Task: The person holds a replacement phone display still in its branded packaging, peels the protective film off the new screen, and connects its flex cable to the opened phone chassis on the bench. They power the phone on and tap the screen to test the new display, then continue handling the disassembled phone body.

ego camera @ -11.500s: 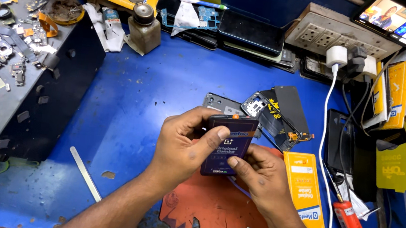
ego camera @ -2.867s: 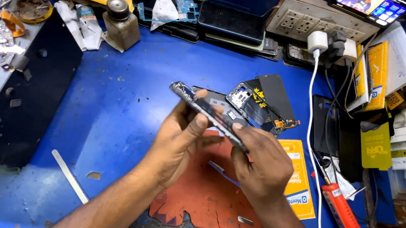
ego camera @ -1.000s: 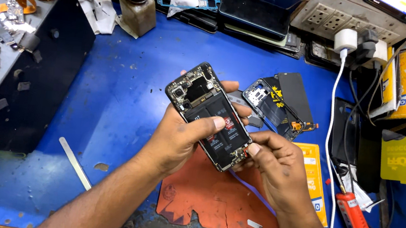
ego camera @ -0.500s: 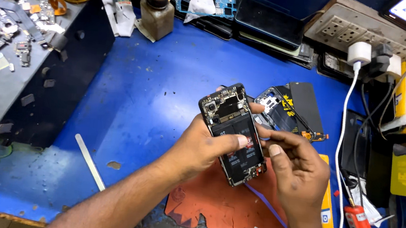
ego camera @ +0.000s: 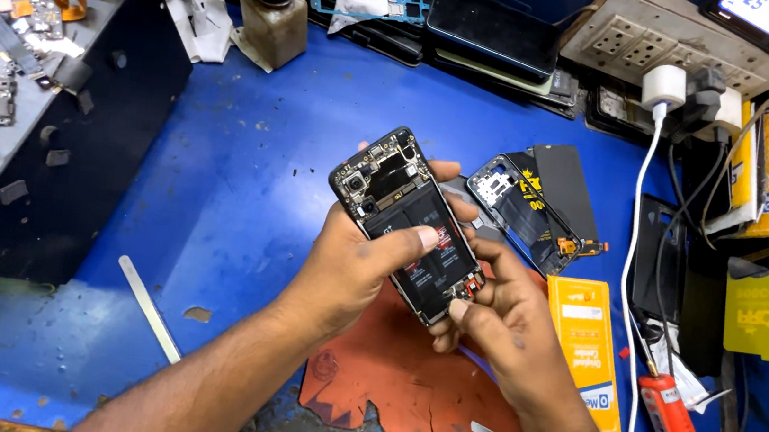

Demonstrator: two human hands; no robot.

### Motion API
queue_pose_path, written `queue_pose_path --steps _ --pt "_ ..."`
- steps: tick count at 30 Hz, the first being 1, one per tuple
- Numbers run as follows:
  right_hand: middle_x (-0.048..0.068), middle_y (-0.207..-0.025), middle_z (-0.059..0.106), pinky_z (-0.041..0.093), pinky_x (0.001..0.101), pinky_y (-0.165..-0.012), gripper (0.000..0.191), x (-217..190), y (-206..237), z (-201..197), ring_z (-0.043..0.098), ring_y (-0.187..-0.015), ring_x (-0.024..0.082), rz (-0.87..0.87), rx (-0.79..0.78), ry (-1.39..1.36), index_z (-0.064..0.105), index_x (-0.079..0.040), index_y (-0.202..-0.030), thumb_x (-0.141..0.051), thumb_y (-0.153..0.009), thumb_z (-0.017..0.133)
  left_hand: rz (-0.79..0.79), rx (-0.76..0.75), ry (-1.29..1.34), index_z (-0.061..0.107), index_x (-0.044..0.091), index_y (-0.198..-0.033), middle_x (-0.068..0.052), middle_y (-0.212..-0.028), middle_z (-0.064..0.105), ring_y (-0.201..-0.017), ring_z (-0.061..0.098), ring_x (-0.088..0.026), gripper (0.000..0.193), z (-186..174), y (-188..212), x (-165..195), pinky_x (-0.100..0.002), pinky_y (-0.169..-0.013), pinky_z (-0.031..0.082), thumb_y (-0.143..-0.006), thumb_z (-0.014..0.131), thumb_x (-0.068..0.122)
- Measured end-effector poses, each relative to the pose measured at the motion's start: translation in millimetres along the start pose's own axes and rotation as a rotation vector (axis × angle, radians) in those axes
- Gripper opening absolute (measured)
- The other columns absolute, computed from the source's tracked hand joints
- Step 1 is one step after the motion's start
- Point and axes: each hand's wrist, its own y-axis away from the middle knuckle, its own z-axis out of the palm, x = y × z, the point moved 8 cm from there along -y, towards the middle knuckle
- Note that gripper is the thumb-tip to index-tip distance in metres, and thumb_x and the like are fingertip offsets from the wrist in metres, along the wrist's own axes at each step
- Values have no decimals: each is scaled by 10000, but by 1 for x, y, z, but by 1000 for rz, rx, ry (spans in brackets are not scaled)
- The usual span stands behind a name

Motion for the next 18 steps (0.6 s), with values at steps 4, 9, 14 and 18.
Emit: queue_pose_path --steps 4,9,14,18 --pt "110 -831 697 568 296 -624 440 4 0 -1 683 -680 155 -11 12 -33 456 27 -1317 -16 -898 580 26 -17 -28 495 -24 -1418 -159 -1191 701 -1081 707 -235 552 4 1 0 -379 -981 596 -870 548 -67" --pt "105 -830 694 570 299 -621 410 8 -1 -2 681 -681 148 -15 36 -47 472 28 -1292 6 -895 571 14 -31 -13 481 -23 -1411 -165 -1189 700 -1086 721 -257 545 7 2 -1 -385 -970 607 -870 537 -70" --pt "96 -790 700 563 279 -596 530 4 -1 -1 683 -647 148 -12 21 -30 430 -12 -1383 -1 -870 563 -16 -24 -15 482 -16 -1417 -164 -1196 695 -1090 716 -256 555 5 0 -1 -385 -965 605 -867 535 -61" --pt "85 -734 678 548 268 -584 535 -6 1 -6 658 -609 142 -65 41 4 433 -4 -1396 -8 -880 571 -12 -6 65 488 -34 -1413 -183 -1193 700 -1108 706 -262 569 3 0 -1 -386 -993 588 -848 539 -74"
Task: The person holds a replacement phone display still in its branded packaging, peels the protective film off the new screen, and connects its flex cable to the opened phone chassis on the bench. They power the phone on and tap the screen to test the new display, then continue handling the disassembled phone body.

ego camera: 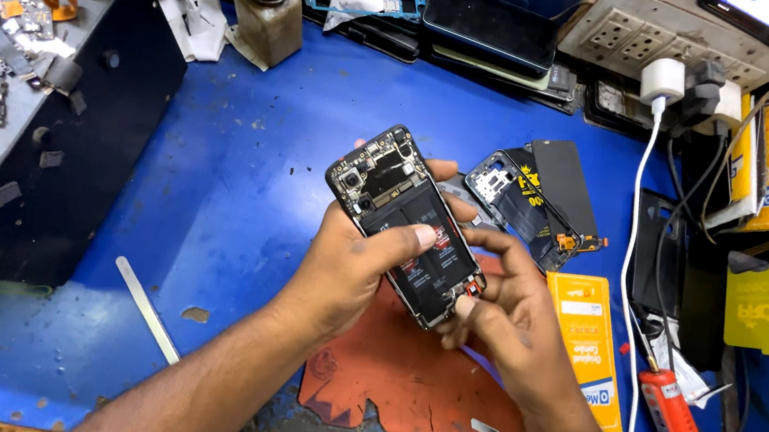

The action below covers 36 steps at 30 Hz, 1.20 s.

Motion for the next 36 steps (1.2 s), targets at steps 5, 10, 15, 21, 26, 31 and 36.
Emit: queue_pose_path --steps 5,10,15,21,26,31,36 --pt "52 -787 650 494 232 -621 421 -31 11 -13 621 -690 99 -311 263 315 518 24 -1357 -36 -947 591 -1 4 20 495 -28 -1402 -176 -1168 711 -1075 699 -241 565 -3 -1 -1 -397 -968 594 -841 550 -64" --pt "110 -1150 639 506 280 -877 333 -58 23 9 596 -1007 156 -584 307 623 607 -1 -1284 -70 -963 662 47 -43 -171 514 -9 -1413 -124 -1175 717 -1112 676 -175 529 -2 2 -6 -348 -988 571 -890 594 -27" --pt "128 -1435 554 385 422 -1178 464 -72 29 33 501 -1329 282 -713 269 1013 648 -101 -1335 -257 -900 695 84 -104 -304 568 32 -1408 -71 -1197 709 -1116 674 -135 511 1 4 -20 -308 -1005 567 -901 611 -18" --pt "143 -1582 400 304 500 -1232 525 -69 20 42 383 -1435 343 -698 171 1118 638 -158 -1390 -417 -933 654 -43 -85 -313 585 35 -1401 -74 -1153 724 -1031 692 -122 507 -2 6 -37 -312 -896 589 -896 631 11" --pt "143 -1569 415 326 503 -1222 486 -73 24 36 395 -1417 356 -718 196 1210 676 -172 -1348 -407 -924 654 -22 -83 -462 597 41 -1399 -69 -1182 736 -1038 690 -112 511 0 2 -36 -291 -896 585 -891 647 31" --pt "144 -1563 430 377 487 -1180 449 -75 26 26 436 -1373 339 -717 226 1159 685 -165 -1335 -375 -938 661 -53 -150 -302 576 33 -1399 -57 -1269 692 -1081 676 -120 520 10 3 -38 -298 -938 580 -882 622 11" --pt "160 -1570 418 372 482 -1173 458 -73 25 26 429 -1395 353 -701 202 1111 674 -158 -1343 -390 -949 648 -70 -141 -303 585 33 -1396 -61 -1255 699 -1093 677 -122 526 11 3 -38 -297 -941 578 -872 626 12"
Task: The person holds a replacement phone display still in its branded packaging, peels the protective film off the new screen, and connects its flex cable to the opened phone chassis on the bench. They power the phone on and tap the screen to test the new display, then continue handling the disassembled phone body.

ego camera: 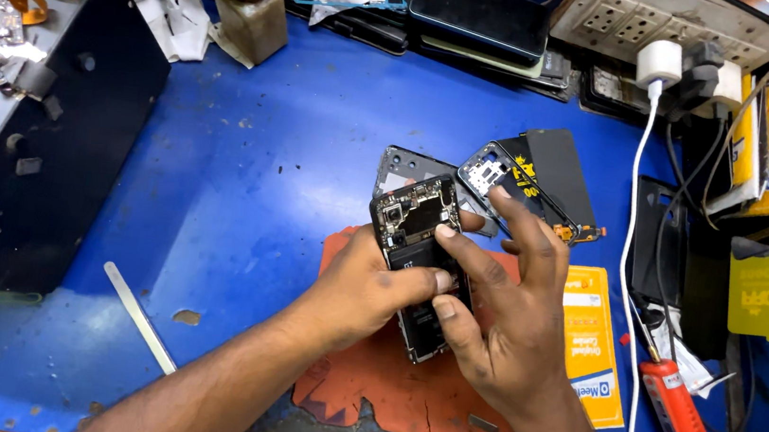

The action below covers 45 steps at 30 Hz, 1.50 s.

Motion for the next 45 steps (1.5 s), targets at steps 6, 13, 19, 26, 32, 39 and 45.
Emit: queue_pose_path --steps 6,13,19,26,32,39,45 --pt "147 -1568 416 355 503 -1207 449 -11 0 2 440 -1410 337 -77 -26 22 694 -177 -1335 -406 -953 640 -35 -41 -35 595 28 -1370 -78 -1110 761 -1014 731 -143 477 2 0 1 -302 -903 601 -893 591 41" --pt "148 -1574 414 347 511 -1226 437 -13 2 1 410 -1419 373 -93 -15 69 698 -178 -1329 -395 -952 648 -38 -54 -51 586 34 -1382 -65 -1096 751 -999 723 -136 499 4 -2 -1 -293 -891 597 -883 584 47" --pt "160 -1581 414 344 500 -1223 478 -6 2 -2 422 -1412 356 -49 8 24 676 -158 -1354 -417 -955 634 -27 -76 -76 599 34 -1370 -41 -1085 698 -965 672 -102 508 9 -3 -5 -279 -844 578 -863 623 36" --pt "174 -1568 426 340 505 -1207 483 -7 1 -6 432 -1393 358 -60 20 22 684 -149 -1340 -429 -953 621 -126 -92 4 605 43 -1376 -71 -1051 701 -938 678 -129 510 11 -2 -12 -291 -839 582 -866 627 39" --pt "140 -1467 555 467 431 -1123 356 -3 5 -15 544 -1325 318 3 118 -22 696 -98 -1262 -274 -953 682 -110 -111 114 578 31 -1380 -94 -1117 735 -1038 718 -145 524 10 -2 -11 -313 -928 589 -858 618 18" --pt "94 -1260 641 511 398 -1009 390 -12 0 -12 605 -1164 294 10 118 -43 697 -88 -1173 -217 -821 804 -53 156 239 580 -5 -1382 -132 -1120 726 -996 692 -191 533 -13 -4 -5 -349 -891 561 -850 598 -17" --pt "87 -1194 641 479 455 -963 537 -35 -8 7 606 -1102 310 -164 2 119 697 -75 -1176 -278 -705 853 -32 349 442 529 -6 -1343 -186 -1105 725 -976 705 -247 513 -35 -6 0 -377 -894 580 -832 555 -36"
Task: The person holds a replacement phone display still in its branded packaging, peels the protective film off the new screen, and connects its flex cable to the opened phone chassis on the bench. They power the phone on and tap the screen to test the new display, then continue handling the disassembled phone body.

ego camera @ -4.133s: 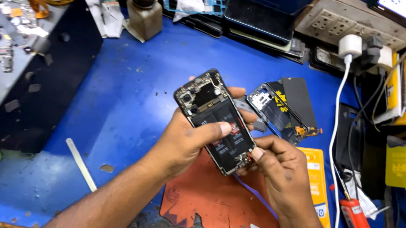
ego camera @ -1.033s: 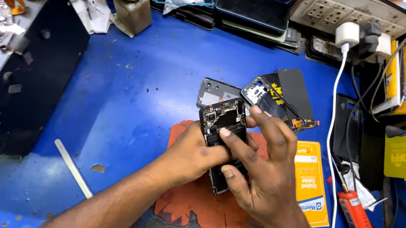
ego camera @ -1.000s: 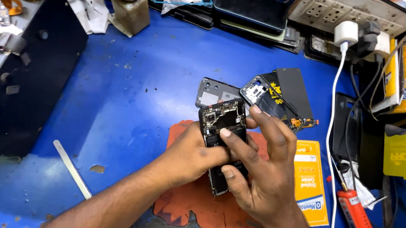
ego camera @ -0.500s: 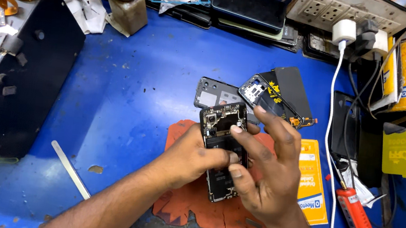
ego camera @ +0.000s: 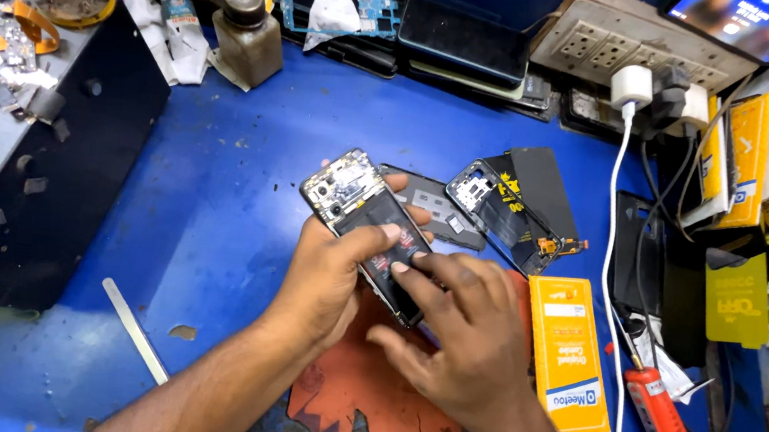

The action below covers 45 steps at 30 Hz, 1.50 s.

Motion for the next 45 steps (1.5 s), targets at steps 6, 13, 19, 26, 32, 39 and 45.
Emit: queue_pose_path --steps 6,13,19,26,32,39,45 --pt "72 -1145 706 476 449 -949 443 -6 3 -6 654 -1039 258 -79 59 200 716 -51 -1177 -79 -740 786 -86 49 68 499 20 -1375 -185 -1167 699 -1065 665 -246 506 1 5 -13 -395 -941 542 -890 613 105" --pt "73 -1001 751 568 295 -787 297 63 38 2 717 -895 185 652 247 -349 667 -21 -1122 20 -835 732 253 -304 -300 386 7 -1565 -157 -1362 612 -1292 573 -236 712 31 24 12 -420 -1174 407 -1025 571 432" --pt "112 -1026 746 566 296 -867 269 83 56 52 707 -908 138 927 228 -1327 635 44 -1144 64 -880 684 209 -351 -228 492 -53 -1484 -193 -1406 610 -1338 575 -266 735 30 19 7 -438 -1196 411 -1114 293 550" --pt "75 -1084 733 545 303 -906 448 57 60 68 690 -971 121 987 107 -1448 630 -5 -1279 68 -839 673 -29 -385 177 445 58 -1481 -174 -1352 619 -1160 663 -266 749 32 25 -16 -447 -1027 558 -1027 242 618" --pt "82 -1110 730 544 331 -956 372 51 55 69 684 -1010 140 916 11 -1367 655 26 -1236 36 -869 713 -13 -360 98 462 6 -1480 -190 -1320 633 -1146 665 -254 793 27 24 -13 -440 -1014 565 -1039 259 634" --pt "105 -1054 758 573 314 -895 289 69 46 30 714 -961 154 750 68 -940 664 33 -1234 -76 -967 641 -11 -420 129 529 -42 -1439 -161 -1137 687 -1063 697 -222 833 22 24 -6 -364 -928 598 -1084 238 653" --pt "129 -1276 677 508 380 -1064 293 29 24 -14 631 -1206 267 315 187 -162 687 -82 -1258 -141 -971 664 -26 -350 120 533 -14 -1404 -138 -1138 692 -1038 705 -205 799 19 22 -4 -347 -871 609 -1054 226 635"
